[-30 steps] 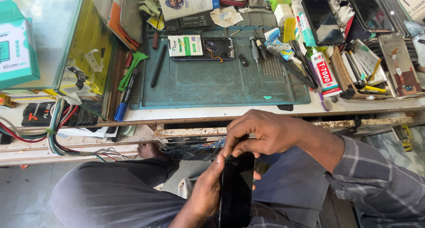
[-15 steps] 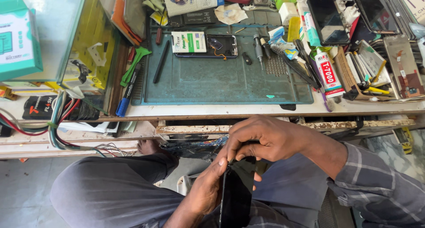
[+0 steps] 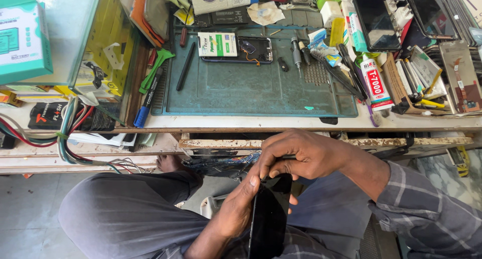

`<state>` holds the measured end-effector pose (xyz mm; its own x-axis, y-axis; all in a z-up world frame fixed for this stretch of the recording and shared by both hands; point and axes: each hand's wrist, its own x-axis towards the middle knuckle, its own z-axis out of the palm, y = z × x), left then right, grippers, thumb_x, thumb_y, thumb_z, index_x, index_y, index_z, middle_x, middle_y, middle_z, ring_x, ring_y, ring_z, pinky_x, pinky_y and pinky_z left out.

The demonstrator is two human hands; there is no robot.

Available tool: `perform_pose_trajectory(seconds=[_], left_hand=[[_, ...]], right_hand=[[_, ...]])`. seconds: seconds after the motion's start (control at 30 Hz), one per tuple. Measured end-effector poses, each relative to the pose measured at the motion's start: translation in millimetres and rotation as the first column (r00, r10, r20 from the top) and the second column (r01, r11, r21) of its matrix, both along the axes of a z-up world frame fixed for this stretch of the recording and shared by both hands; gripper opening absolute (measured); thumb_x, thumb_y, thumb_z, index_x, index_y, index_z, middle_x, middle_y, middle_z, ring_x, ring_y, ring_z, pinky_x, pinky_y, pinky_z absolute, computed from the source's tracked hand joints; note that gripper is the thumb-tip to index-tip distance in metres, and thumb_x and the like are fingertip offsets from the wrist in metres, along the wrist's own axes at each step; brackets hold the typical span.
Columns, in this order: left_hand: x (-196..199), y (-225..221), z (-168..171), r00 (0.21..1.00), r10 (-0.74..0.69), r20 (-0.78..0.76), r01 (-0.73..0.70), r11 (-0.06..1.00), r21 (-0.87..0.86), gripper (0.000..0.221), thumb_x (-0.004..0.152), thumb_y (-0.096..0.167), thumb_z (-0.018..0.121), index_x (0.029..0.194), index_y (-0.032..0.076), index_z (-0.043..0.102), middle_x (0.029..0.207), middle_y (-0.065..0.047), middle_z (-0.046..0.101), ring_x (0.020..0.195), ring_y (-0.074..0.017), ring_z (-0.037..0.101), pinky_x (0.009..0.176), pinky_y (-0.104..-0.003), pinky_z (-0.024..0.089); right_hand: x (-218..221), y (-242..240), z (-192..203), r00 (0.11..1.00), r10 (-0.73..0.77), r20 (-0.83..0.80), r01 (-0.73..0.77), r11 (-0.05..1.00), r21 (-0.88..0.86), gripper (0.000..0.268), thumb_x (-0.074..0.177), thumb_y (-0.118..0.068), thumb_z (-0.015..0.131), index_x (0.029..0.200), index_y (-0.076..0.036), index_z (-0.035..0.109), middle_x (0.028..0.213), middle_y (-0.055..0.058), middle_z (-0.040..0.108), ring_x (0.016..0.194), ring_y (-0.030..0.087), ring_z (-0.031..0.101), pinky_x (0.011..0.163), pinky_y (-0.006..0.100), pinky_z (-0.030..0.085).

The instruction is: The person disassembles a smartphone using a metal prying tool to remove the back cover and extract the battery. They then use a second smartphone to take a photo of the battery's label before placing the battery and the second phone on the workbench.

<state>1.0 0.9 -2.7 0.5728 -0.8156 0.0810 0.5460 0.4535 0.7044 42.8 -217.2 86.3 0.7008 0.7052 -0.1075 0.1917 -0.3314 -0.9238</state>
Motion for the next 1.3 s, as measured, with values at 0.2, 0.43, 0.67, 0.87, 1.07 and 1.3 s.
perform_pose_trajectory(seconds=[0.2, 0.43, 0.67, 0.87, 1.07, 1.3], left_hand=[[-3.1, -3.3, 5.5, 0.999, 0.008, -0.042, -0.007, 0.999, 0.043, 0.089, 0.103, 0.061, 0.038, 0.169, 0.012, 0.002, 0.136, -0.021, 0.053, 0.110, -0.0250, 0.065, 0.092, -0.039, 0.057], [-7.1, -5.3, 14.1, 0.999, 0.027, 0.025, -0.028, 0.999, 0.035, 0.094, 0.104, 0.062, 0.039, 0.169, 0.018, -0.013, 0.133, -0.022, 0.055, 0.105, -0.0248, 0.064, 0.089, -0.038, 0.056], [-6.5, -8.1, 22.6, 0.997, 0.023, 0.071, -0.026, 0.999, 0.041, 0.098, 0.102, 0.067, 0.040, 0.168, 0.018, -0.014, 0.138, -0.024, 0.055, 0.102, -0.0239, 0.065, 0.087, -0.035, 0.056], [-4.8, -13.9, 29.4, 0.997, 0.047, 0.069, -0.046, 0.999, -0.012, 0.102, 0.101, 0.067, 0.044, 0.169, 0.016, -0.012, 0.136, -0.026, 0.056, 0.098, -0.0250, 0.065, 0.084, -0.036, 0.056], [-2.8, -16.4, 26.1, 0.995, 0.097, -0.006, -0.097, 0.994, 0.055, 0.100, 0.097, 0.068, 0.044, 0.168, 0.019, -0.006, 0.134, -0.026, 0.058, 0.096, -0.0260, 0.067, 0.081, -0.038, 0.058], [-0.5, -19.0, 26.4, 0.995, 0.104, -0.009, -0.103, 0.991, 0.090, 0.097, 0.096, 0.068, 0.042, 0.168, 0.020, -0.003, 0.132, -0.026, 0.059, 0.095, -0.0264, 0.067, 0.080, -0.039, 0.059]], right_hand=[[-6.0, 3.1, 7.9, 0.974, -0.004, 0.227, -0.017, 0.996, 0.092, 0.013, 0.095, -0.005, 0.073, 0.108, -0.006, 0.071, 0.106, 0.008, 0.073, 0.098, 0.023, 0.074, 0.082, 0.036, 0.058], [-35.1, 3.5, 23.0, 0.900, -0.197, 0.390, 0.235, 0.971, -0.053, 0.017, 0.085, -0.010, 0.080, 0.102, -0.010, 0.077, 0.087, 0.004, 0.073, 0.085, 0.020, 0.073, 0.071, 0.034, 0.055], [-38.0, -19.1, 9.8, 0.785, -0.508, 0.355, 0.525, 0.849, 0.055, 0.011, 0.091, -0.009, 0.074, 0.101, -0.008, 0.076, 0.087, 0.004, 0.077, 0.082, 0.017, 0.075, 0.071, 0.030, 0.056], [0.4, -52.3, -30.6, 0.433, -0.569, 0.699, 0.845, 0.525, -0.097, 0.016, 0.091, -0.011, 0.072, 0.106, -0.007, 0.077, 0.100, 0.010, 0.077, 0.093, 0.028, 0.071, 0.078, 0.040, 0.054], [4.5, -90.5, -49.5, 0.237, -0.433, 0.869, 0.858, 0.514, 0.022, 0.014, 0.097, -0.011, 0.072, 0.110, -0.008, 0.073, 0.111, 0.012, 0.075, 0.104, 0.032, 0.070, 0.091, 0.043, 0.053], [-7.3, -165.4, -17.0, 0.216, -0.535, 0.817, 0.974, 0.056, -0.222, 0.018, 0.098, -0.019, 0.075, 0.114, -0.013, 0.078, 0.091, 0.012, 0.074, 0.072, 0.026, 0.070, 0.067, 0.040, 0.054]])
